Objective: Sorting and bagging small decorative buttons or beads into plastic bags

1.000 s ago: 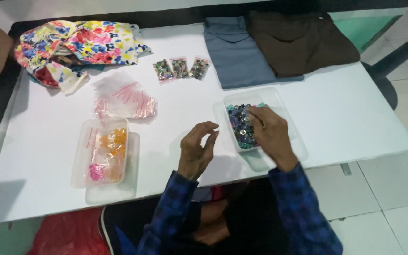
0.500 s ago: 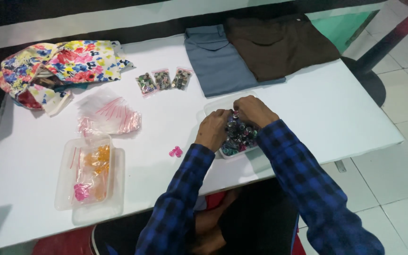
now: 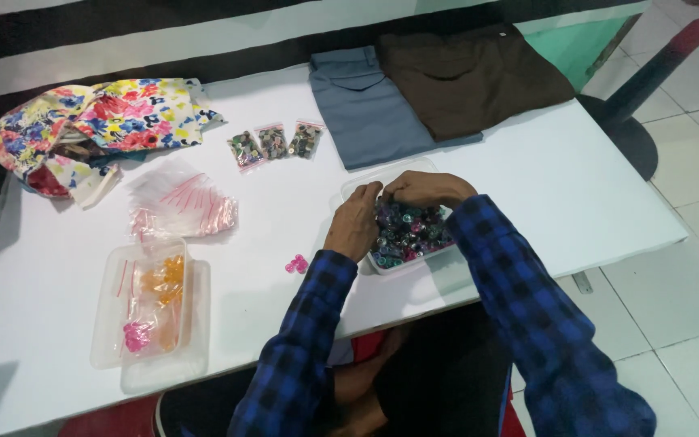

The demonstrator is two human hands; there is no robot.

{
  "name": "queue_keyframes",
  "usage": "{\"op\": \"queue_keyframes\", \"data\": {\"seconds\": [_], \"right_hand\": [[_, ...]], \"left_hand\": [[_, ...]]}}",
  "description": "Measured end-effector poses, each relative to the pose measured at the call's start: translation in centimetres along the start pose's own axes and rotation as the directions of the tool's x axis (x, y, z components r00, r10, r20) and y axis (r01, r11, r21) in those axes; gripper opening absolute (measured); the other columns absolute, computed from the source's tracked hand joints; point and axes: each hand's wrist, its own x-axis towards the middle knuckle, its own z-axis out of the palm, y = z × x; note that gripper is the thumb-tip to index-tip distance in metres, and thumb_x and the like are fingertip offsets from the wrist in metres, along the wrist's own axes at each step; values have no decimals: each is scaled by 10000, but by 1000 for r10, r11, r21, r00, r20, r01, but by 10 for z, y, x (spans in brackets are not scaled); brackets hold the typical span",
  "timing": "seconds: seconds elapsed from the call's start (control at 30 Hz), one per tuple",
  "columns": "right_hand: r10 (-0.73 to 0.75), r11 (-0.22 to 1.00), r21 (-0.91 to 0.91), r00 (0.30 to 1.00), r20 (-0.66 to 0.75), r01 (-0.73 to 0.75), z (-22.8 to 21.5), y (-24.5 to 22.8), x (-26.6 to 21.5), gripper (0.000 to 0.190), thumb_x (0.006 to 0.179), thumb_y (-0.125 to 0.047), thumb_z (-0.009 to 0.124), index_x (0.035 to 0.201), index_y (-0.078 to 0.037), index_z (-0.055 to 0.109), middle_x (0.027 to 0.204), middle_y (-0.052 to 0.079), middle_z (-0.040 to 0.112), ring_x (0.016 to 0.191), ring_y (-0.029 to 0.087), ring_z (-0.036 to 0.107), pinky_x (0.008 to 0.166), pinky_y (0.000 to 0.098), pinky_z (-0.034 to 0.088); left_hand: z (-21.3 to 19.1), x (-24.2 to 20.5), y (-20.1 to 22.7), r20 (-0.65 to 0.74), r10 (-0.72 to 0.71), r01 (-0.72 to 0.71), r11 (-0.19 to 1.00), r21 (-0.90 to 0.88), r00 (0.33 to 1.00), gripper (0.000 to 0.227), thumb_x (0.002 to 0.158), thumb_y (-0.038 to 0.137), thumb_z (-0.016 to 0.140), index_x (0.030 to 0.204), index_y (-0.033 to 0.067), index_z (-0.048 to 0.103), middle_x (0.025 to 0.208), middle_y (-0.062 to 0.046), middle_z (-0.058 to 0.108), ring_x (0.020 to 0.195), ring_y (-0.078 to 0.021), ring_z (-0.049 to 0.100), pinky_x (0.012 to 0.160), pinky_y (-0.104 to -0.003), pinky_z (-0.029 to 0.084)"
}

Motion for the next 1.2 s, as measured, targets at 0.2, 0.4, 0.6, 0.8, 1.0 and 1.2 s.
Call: {"op": "queue_keyframes", "data": {"seconds": [0.2,0.4,0.6,0.8,1.0,1.2], "right_hand": [[-55,983,-168,994,90,70,-23,-38,-59,247,876,-207,674,1069,-190,827,1065,152,798,1063,397,705,942,501,528],[91,876,-470,994,-53,-105,-20,-13,-45,241,812,-183,732,1021,-218,847,993,87,809,1027,352,742,891,450,579],[1,747,-654,985,-171,-114,-9,-11,-40,213,837,-262,751,1030,-205,820,954,127,782,975,374,752,813,459,616],[34,815,-575,995,-89,-79,12,-25,-34,297,850,-210,682,1074,-27,749,1024,246,749,1041,443,713,876,531,596],[21,847,-527,995,-93,-67,2,-31,-49,273,893,-229,626,1061,-85,787,988,218,769,1032,436,719,859,514,598],[-5,928,-368,983,-183,-64,-2,-28,-60,293,896,-221,631,1113,-94,782,1047,188,784,1082,421,714,943,505,565]], "left_hand": [[6,15,-17,27,4,0,989,-146,1000,322,995,120,473,1308,186,508,1090,-119,684,1044,-411,688,903,-544,570],[6,18,4,174,48,-90,966,240,984,257,857,210,676,1097,263,749,890,-94,760,889,-377,736,833,-490,617],[16,21,-10,181,75,-118,965,235,981,85,825,221,712,888,217,769,802,-58,743,869,-353,736,797,-487,609],[4,40,-18,222,-107,92,993,79,969,297,826,130,664,1111,209,689,978,-126,746,1030,-396,711,893,-516,611],[37,63,-33,178,-211,147,938,315,961,312,855,230,648,1142,287,758,1003,-146,725,988,-389,736,853,-510,614],[34,60,-19,186,-165,93,934,345,969,233,838,146,650,1004,220,796,900,-139,738,919,-379,752,826,-482,612]]}}
